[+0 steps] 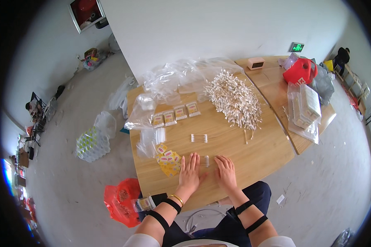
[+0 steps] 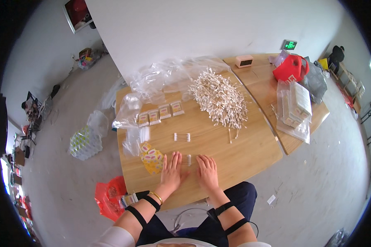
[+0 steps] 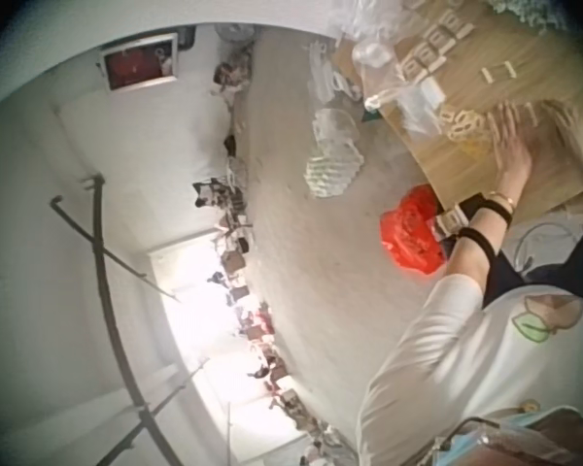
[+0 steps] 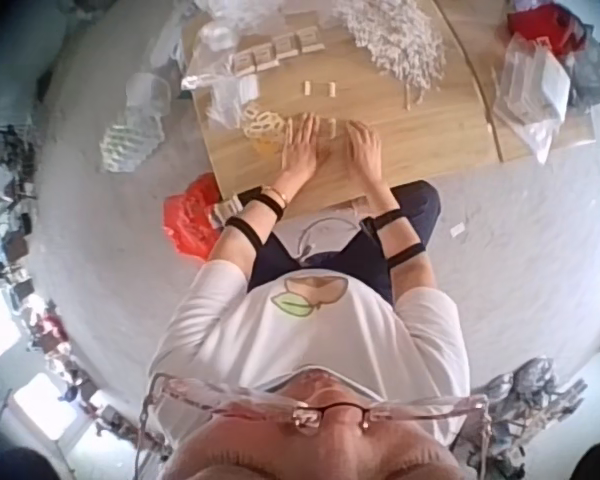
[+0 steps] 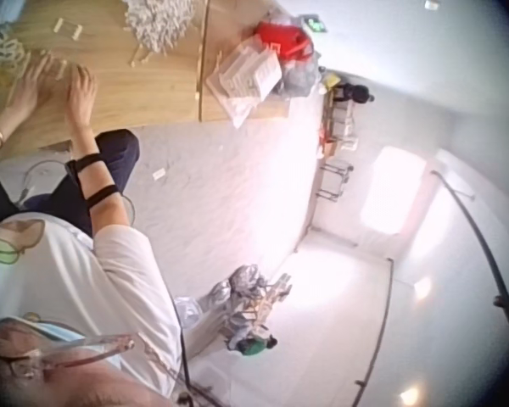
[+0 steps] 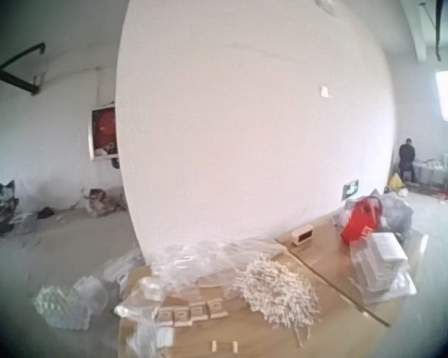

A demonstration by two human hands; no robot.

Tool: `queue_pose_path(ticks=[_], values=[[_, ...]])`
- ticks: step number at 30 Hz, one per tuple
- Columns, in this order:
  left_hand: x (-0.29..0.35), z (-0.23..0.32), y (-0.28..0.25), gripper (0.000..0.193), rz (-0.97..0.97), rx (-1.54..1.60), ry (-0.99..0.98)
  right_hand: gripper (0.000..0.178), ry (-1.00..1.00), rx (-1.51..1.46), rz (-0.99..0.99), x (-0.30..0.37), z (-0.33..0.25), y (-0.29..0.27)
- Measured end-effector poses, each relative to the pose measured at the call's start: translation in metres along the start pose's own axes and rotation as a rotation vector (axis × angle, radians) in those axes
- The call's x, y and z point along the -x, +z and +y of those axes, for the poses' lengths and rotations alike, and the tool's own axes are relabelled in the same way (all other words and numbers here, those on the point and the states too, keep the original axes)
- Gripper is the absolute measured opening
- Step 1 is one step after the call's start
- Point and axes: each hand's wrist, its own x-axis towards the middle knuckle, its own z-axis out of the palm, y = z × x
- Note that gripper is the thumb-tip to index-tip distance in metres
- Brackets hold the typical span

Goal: Packaging cotton swabs into small plastic bags.

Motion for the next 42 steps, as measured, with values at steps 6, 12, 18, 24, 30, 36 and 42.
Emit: queue_pose_path(ticks=[6,12,18,24,30,36,42], values=[[0.019,0.008,-0.003,0.088,0.003,-0.012,-0.010,0.055,-0.029,0.075,-0.095,0.022,-0.002,0.008],[0.036,0.013,0.003,0.091,0.000,-0.009,-0.036,0.068,-0.078,0.177,-0.224,0.035,-0.016,0.009],[0.031,0.017,0.005,0.092,0.016,0.095,0.038,0.072,-0.071,0.169,-0.181,0.037,-0.017,0.010],[0.033,0.018,0.007,0.089,0.012,0.076,0.054,0.074,-0.059,0.211,-0.195,0.036,-0.018,0.007],[0.031,0.015,0.000,0.090,-0.051,0.090,0.037,0.076,-0.075,0.236,-0.211,0.035,-0.020,0.009],[0.032,-0.012,-0.002,0.091,0.058,0.226,-0.140,0.083,-0.077,0.239,-0.179,0.020,-0.029,0.014],[0.029,-0.008,0.012,0.091,0.054,0.247,-0.108,0.079,-0.137,0.397,-0.205,0.012,-0.027,0.045]])
